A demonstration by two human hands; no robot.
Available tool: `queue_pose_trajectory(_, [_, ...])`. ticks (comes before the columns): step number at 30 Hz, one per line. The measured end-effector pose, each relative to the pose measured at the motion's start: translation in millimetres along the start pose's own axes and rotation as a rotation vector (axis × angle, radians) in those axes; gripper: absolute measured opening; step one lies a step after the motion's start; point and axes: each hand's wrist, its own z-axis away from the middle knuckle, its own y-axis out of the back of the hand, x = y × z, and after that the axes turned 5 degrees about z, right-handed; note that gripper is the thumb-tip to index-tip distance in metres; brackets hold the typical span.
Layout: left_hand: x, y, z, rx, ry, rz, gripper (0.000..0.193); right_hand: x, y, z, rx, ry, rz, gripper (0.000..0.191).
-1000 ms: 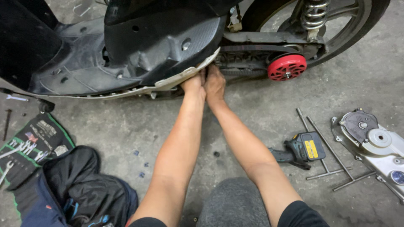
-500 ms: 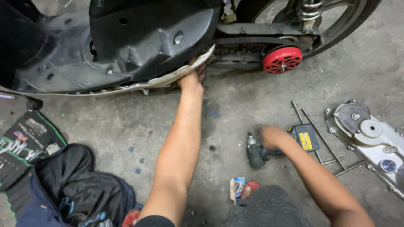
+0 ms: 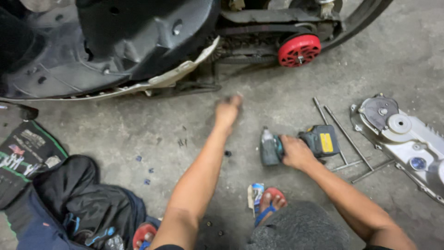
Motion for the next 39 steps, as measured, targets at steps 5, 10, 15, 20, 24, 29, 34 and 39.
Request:
queue_pose_trajectory(5, [-28,-43,43,-0.540,0.435,0.492,0.048,-25,12,6,0.100,-0.062,-0.419,0.084])
queue_pose_trajectory(10, [1,-63,38,-0.445,0.507,0.925,0.037,-48,0,-16,0.489,0.120,-0.570,0.049])
queue_pose_trajectory(15, [9,-62,26,-0.338,0.373,0.651,0.042,-53,-13,-27,0.625,0.213,-0.542,0.045])
queue_pose_trajectory(20, [-39,2,16,-0.312,0.033,-0.308,0.055,-32,-41,-6,0.566,0.228,-0.311,0.032])
queue_pose_trajectory(24, [-98,46,56,-0.534,0.033,-1.161,0.057,-23,-55,-1,0.621,0.400,-0.263,0.034])
queue_pose_trajectory(29, [-130,49,66,-0.389,0.078,-0.509,0.040,-20,-59,1,0.677,0.491,-0.124,0.044])
queue_pose_trajectory(34, [-86,33,43,-0.424,0.307,0.834,0.043,-22,-53,14,0.610,0.310,-0.156,0.042])
queue_pose_trajectory(39, [-34,-14,50,-0.529,0.254,0.972,0.057,-33,-46,12,0.555,0.377,-0.063,0.048])
